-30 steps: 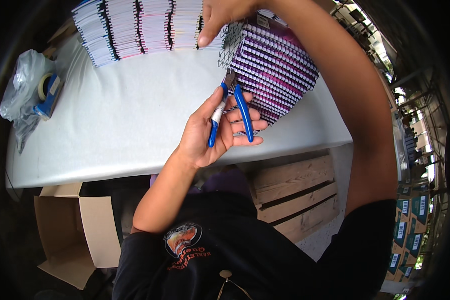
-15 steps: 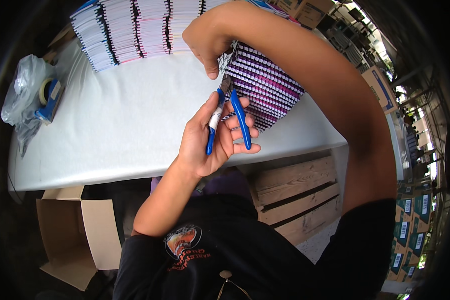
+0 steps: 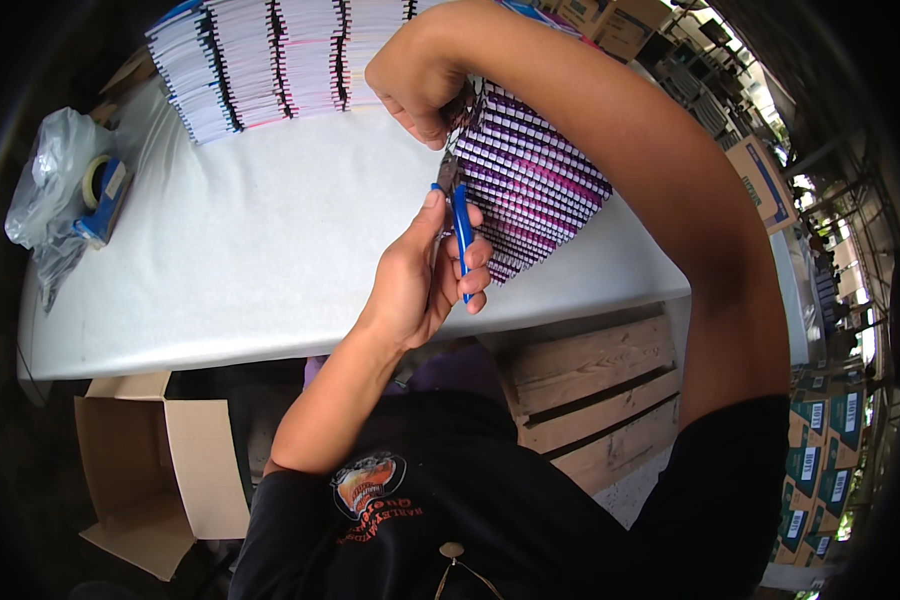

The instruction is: The person uses pliers to cut the spiral binding of stacked notebooks on a table. They repeatedly pick up a notebook, cut the spiral, and place it back on the stack. The process is repeated for multiple notebooks.

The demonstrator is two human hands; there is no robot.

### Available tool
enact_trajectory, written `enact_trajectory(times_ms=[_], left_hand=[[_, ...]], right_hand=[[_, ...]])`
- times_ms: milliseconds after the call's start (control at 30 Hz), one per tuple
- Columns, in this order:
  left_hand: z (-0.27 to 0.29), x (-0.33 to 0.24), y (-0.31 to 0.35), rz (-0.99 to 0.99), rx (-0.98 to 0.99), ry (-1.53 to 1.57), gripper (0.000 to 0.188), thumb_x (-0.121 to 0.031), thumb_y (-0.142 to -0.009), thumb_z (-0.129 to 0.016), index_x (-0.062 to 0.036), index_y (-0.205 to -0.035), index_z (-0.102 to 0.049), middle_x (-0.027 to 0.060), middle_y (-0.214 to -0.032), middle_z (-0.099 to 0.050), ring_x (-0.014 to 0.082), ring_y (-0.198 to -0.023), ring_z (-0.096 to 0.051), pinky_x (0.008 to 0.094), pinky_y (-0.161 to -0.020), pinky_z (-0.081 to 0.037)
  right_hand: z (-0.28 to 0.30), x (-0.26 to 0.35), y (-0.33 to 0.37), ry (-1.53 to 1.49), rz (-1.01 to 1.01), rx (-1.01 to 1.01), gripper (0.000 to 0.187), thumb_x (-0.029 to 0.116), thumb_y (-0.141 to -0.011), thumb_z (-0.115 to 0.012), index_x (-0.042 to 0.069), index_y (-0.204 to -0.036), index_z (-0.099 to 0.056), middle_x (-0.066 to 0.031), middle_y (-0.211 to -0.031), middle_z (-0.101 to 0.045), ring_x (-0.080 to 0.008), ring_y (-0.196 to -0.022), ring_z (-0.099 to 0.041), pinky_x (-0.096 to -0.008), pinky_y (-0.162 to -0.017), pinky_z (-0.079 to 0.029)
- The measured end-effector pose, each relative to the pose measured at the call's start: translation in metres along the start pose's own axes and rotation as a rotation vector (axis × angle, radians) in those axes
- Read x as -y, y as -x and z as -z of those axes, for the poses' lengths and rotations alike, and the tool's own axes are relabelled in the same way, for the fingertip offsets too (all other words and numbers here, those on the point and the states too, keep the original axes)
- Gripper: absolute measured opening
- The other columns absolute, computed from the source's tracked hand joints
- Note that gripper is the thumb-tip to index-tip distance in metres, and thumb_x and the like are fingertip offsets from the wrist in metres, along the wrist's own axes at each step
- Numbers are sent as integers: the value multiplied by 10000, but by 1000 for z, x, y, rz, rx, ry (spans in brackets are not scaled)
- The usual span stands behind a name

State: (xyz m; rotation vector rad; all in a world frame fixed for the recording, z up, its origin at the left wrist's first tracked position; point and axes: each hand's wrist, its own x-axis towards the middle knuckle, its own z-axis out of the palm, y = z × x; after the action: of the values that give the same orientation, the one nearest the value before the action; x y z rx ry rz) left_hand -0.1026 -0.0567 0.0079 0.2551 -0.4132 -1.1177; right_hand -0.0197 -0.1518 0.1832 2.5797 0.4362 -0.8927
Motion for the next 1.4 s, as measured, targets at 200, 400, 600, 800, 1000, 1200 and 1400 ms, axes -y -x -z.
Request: enact_trajectory(times_ms=[200,400,600,800,1000,1200,1400], left_hand=[[-10,3,-4,-17,-156,-228,541,-472,-981,-261,-28,-1220,-456,186,-1013,-608,353,-987,-606,462,-815,-520],[-13,-9,-5,4,-233,-270,482,-486,-979,-267,-77,-1100,-490,50,-700,-446,146,-554,-441,287,-493,-446],[-28,1,-6,-5,-289,-269,526,-492,-980,-239,-49,-1151,-466,91,-777,-523,212,-676,-561,340,-590,-511],[-14,-10,-14,35,-145,-268,506,-491,-979,-251,-73,-1163,-469,69,-750,-480,183,-591,-472,338,-563,-486],[-9,4,-8,-41,-64,-328,556,-506,-974,-231,-54,-1212,-449,150,-913,-586,302,-845,-629,423,-737,-536],[-17,3,-18,-8,-33,-256,586,-499,-976,-205,-32,-1252,-427,191,-1015,-599,364,-1027,-592,501,-878,-487],[-14,4,-20,-22,-42,-197,560,-481,-982,-209,-37,-1227,-447,157,-947,-591,320,-923,-609,457,-797,-521]], right_hand=[[0,-4,7,-45,38,16,270,117,-678,-772,-53,-874,-696,-159,-793,-673,-242,-673,-635,-349,-614,-504],[9,1,0,-182,-161,126,237,106,-680,-762,-50,-846,-698,-145,-755,-664,-228,-634,-621,-343,-579,-497],[-3,-13,-10,-95,-28,-20,237,100,-678,-758,-47,-854,-699,-141,-763,-667,-227,-640,-621,-345,-582,-497],[-2,-15,-1,-128,-9,-19,242,107,-676,-753,-31,-868,-703,-138,-794,-672,-236,-668,-621,-362,-628,-497],[-1,-16,14,-145,19,-41,291,266,-716,-743,-4,-809,-688,-101,-757,-655,-206,-646,-588,-359,-579,-474],[4,-6,16,-51,-116,-59,281,182,-684,-755,-9,-879,-686,-123,-797,-660,-211,-692,-605,-345,-618,-481],[-13,-1,18,-7,-86,-155,237,78,-582,-743,15,-806,-698,-108,-780,-674,-211,-711,-622,-341,-620,-474]])
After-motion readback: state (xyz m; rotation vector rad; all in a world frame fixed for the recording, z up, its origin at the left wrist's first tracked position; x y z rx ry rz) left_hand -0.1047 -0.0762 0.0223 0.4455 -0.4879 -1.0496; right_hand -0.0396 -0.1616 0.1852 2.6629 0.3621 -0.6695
